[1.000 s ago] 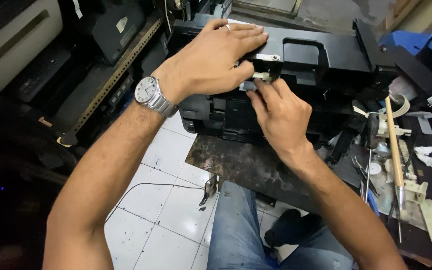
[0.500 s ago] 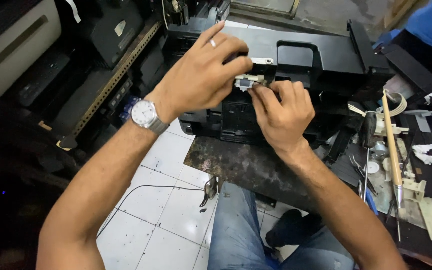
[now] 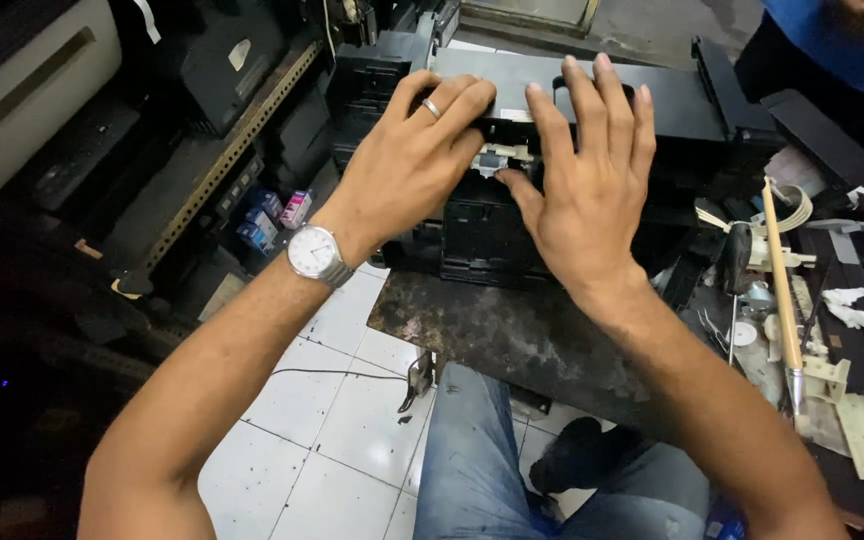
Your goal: The person cleans a small white plastic component with a spray bottle and a tissue. They then use a screwdriver to adjust a part inside the disassembled printer. Finally, they use a brush to clean a black plastic component.
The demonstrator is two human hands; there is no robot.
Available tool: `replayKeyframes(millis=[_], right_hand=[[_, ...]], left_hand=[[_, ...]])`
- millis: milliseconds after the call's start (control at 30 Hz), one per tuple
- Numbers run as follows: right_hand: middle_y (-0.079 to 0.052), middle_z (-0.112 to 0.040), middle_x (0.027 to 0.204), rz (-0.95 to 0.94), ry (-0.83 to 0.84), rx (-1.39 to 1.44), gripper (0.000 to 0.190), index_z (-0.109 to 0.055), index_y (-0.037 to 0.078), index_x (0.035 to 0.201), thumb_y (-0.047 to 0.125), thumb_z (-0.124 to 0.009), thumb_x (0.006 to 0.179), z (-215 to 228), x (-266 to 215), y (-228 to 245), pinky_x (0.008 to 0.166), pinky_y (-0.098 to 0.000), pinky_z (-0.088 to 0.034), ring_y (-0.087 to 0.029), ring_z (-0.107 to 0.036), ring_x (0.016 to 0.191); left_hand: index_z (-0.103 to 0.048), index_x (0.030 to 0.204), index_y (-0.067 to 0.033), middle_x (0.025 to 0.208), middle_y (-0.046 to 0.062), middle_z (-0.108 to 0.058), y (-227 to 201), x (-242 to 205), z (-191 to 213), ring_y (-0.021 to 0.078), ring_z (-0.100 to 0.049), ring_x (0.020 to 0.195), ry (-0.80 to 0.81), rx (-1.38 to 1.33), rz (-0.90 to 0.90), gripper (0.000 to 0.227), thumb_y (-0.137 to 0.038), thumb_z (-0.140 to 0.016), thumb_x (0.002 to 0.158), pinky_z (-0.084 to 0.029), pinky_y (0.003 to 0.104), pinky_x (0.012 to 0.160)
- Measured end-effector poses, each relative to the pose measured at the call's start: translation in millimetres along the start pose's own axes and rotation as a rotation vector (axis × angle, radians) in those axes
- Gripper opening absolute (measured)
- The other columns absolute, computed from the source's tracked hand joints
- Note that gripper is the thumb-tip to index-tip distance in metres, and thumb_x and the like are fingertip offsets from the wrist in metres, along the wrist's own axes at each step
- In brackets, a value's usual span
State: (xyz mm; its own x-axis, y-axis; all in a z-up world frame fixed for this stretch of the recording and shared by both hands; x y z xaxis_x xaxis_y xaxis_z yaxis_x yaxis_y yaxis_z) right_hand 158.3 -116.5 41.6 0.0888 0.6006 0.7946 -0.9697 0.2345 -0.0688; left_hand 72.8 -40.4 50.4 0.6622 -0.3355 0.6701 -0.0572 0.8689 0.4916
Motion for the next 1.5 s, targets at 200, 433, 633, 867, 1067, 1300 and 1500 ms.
replayKeyframes(millis=[200, 433, 633, 867, 1067, 1300, 1500], right_hand=[[-0.025, -0.057, 0.151, 0.088, 0.063, -0.031, 0.074, -0.061, 0.003, 0.144, 0.033, -0.097, 0.087, -4.6, 6.2, 0.0, 0.119, -0.0576, -0.026, -0.043, -0.055, 0.139], [-0.018, -0.063, 0.145, 0.105, 0.071, -0.011, 0.073, -0.059, 0.004, 0.139, 0.032, -0.096, 0.083, -9.7, 7.5, -2.2, 0.116, -0.0499, -0.033, -0.03, -0.061, 0.133], [-0.017, -0.061, 0.146, 0.103, 0.068, 0.0, 0.075, -0.059, 0.005, 0.14, 0.033, -0.096, 0.081, -9.8, 6.9, -2.6, 0.11, -0.0452, -0.04, -0.03, -0.06, 0.132], [-0.012, -0.064, 0.139, 0.073, -0.003, -0.032, 0.069, -0.063, 0.009, 0.134, 0.026, -0.099, 0.078, -7.8, 6.4, -1.4, 0.099, -0.0421, -0.048, -0.033, -0.067, 0.115], [-0.016, -0.062, 0.139, 0.053, -0.026, 0.022, 0.064, -0.06, 0.004, 0.134, 0.019, -0.096, 0.083, -7.9, 5.3, 1.2, 0.096, -0.0443, -0.053, -0.034, -0.067, 0.116], [-0.019, -0.055, 0.146, 0.051, 0.059, 0.099, 0.071, -0.054, 0.004, 0.143, 0.015, -0.094, 0.086, -12.9, 3.2, -5.1, 0.102, -0.0499, -0.051, -0.041, -0.063, 0.123], [-0.022, -0.028, 0.17, -0.12, 0.06, 0.307, 0.073, -0.031, 0.007, 0.161, 0.021, -0.08, 0.109, 7.2, -46.4, -2.9, 0.138, -0.0543, -0.03, -0.041, -0.03, 0.163]], left_hand=[[-0.065, 0.088, -0.0075, 0.127, 0.01, -0.052, 0.1, 1.9, -3.1, 0.0243, -0.054, 0.117, 0.021, 0.139, 0.017, 0.016, -0.002, -0.065, 0.102, -0.047, 0.042, 0.099], [-0.072, 0.1, 0.0021, 0.13, 0.011, -0.05, 2.1, -1.3, -10.8, 0.0262, -0.052, 0.117, 0.046, 0.139, 0.029, 0.008, 0.0, -0.064, 0.102, -0.048, 0.042, 0.1], [-0.072, 0.094, -0.0039, 0.138, 0.009, -0.049, 8.9, -5.7, -23.3, 0.0258, -0.051, 0.123, 0.094, 0.138, 0.02, 0.015, -0.017, -0.076, 0.089, -0.045, 0.044, 0.102], [-0.069, 0.084, -0.0023, 0.137, 0.012, -0.049, 11.2, -4.7, -19.6, 0.0294, -0.053, 0.123, 0.068, -0.012, 0.045, 0.02, -0.016, -0.081, 0.078, -0.043, 0.049, 0.1], [-0.071, 0.09, -0.0036, 0.14, 0.012, -0.047, 9.6, -5.4, -22.9, 0.0295, -0.051, 0.125, 0.114, 0.046, 0.046, 0.026, -0.022, -0.086, 0.081, -0.043, 0.049, 0.103], [-0.064, 0.092, -0.0018, 0.136, 0.017, -0.049, 7.0, -4.6, -9.6, 0.0339, -0.051, 0.125, 0.121, -0.034, 0.047, 0.028, -0.028, -0.073, 0.095, -0.043, 0.05, 0.108], [-0.06, 0.088, 0.0008, 0.129, 0.022, -0.056, 1.6, -0.9, -8.0, 0.0415, -0.06, 0.116, 0.006, -0.248, 0.038, 0.018, -0.008, -0.073, 0.098, -0.043, 0.054, 0.098]])
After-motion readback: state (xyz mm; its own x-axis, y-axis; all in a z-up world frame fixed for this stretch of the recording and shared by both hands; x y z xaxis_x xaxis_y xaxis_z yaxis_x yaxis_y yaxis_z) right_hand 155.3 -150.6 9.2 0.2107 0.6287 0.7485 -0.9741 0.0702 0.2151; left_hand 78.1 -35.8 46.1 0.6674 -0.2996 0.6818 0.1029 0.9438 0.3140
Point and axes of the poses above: each hand's wrist, its own x-axis towards the middle knuckle, its own z-axis out of the back of the hand, y = z × x, the point moved 9 cm from there along x, towards the middle knuckle
